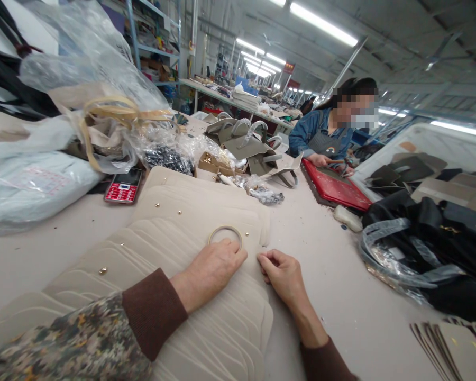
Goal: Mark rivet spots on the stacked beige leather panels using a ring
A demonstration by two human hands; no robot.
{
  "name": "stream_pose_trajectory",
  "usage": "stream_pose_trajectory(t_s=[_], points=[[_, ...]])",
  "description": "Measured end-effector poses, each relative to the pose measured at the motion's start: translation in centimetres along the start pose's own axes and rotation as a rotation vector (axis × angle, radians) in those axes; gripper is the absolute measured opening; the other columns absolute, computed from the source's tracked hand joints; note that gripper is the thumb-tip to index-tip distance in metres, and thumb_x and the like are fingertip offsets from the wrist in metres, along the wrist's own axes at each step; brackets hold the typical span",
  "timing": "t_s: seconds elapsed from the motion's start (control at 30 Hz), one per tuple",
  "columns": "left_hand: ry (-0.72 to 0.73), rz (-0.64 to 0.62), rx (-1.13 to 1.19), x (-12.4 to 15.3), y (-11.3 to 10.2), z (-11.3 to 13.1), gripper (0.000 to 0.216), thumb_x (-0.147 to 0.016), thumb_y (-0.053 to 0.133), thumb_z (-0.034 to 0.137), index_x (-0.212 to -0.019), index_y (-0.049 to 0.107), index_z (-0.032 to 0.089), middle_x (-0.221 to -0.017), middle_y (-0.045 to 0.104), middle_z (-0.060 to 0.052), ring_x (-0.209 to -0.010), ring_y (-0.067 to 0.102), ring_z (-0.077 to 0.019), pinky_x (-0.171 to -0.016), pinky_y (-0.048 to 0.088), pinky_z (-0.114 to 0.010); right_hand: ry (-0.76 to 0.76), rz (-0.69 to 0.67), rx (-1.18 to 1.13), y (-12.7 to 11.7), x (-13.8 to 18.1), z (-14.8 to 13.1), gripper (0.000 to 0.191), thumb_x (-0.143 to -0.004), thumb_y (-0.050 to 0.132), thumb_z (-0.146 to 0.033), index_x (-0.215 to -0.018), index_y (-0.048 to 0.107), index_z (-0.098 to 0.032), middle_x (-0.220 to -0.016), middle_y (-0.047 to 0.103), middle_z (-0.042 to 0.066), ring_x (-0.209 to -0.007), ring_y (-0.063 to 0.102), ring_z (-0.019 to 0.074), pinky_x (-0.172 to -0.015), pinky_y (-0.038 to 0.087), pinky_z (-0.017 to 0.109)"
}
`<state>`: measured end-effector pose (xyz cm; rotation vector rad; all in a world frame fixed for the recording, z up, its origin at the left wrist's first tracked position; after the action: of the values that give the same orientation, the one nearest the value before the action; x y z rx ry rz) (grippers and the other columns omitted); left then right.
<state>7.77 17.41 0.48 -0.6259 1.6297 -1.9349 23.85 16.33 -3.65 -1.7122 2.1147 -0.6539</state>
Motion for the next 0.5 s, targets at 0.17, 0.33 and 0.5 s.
stream_pose_trajectory(t_s=[0.17, 0.33, 0.5], points=[[0.003, -0.017, -0.001, 0.1, -0.1, 0.1, 0.019, -0.095, 0.041, 0.008, -0.097, 0.058, 0.016, -0.096, 0.062, -0.008, -0.090, 0.055, -0.0236, -0.072, 0.049, -0.034, -0.043, 0.033, 0.164, 0.2, -0.6, -0.2, 0.022, -0.078, 0.060, -0.036, -0.079, 0.073, -0.019, -0.053, 0.062, -0.001, -0.044, 0.054, 0.0136, -0.041, 0.041, 0.023], [-0.018, -0.024, -0.011, 0.1, 0.3, -0.2, 0.021, -0.093, 0.041, 0.006, -0.098, 0.058, 0.016, -0.097, 0.061, -0.008, -0.089, 0.056, -0.0243, -0.071, 0.049, -0.035, 0.142, 0.050, -0.097, -0.3, -0.6, 2.0, 0.038, -0.073, 0.067, -0.041, -0.104, 0.062, -0.018, -0.050, 0.057, -0.007, -0.037, 0.051, 0.0130, -0.034, 0.040, 0.022], [-0.014, 0.007, -0.015, 0.1, 0.6, -0.3, 0.019, -0.092, 0.041, 0.006, -0.094, 0.057, 0.017, -0.093, 0.060, -0.008, -0.087, 0.056, -0.0236, -0.068, 0.047, -0.033, 0.116, -0.014, -0.248, -0.4, 0.4, 2.1, 0.031, -0.074, 0.068, -0.047, -0.079, 0.066, -0.016, -0.057, 0.064, 0.000, -0.047, 0.058, 0.0127, -0.048, 0.049, 0.024]])
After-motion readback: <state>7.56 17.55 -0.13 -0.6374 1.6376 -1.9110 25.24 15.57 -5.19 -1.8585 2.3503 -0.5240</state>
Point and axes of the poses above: each hand's wrist, its own x-axis away from the middle knuckle, its own y-axis out of the palm, z = x × y, the point moved 7 cm from there along -x, towards the middle knuckle
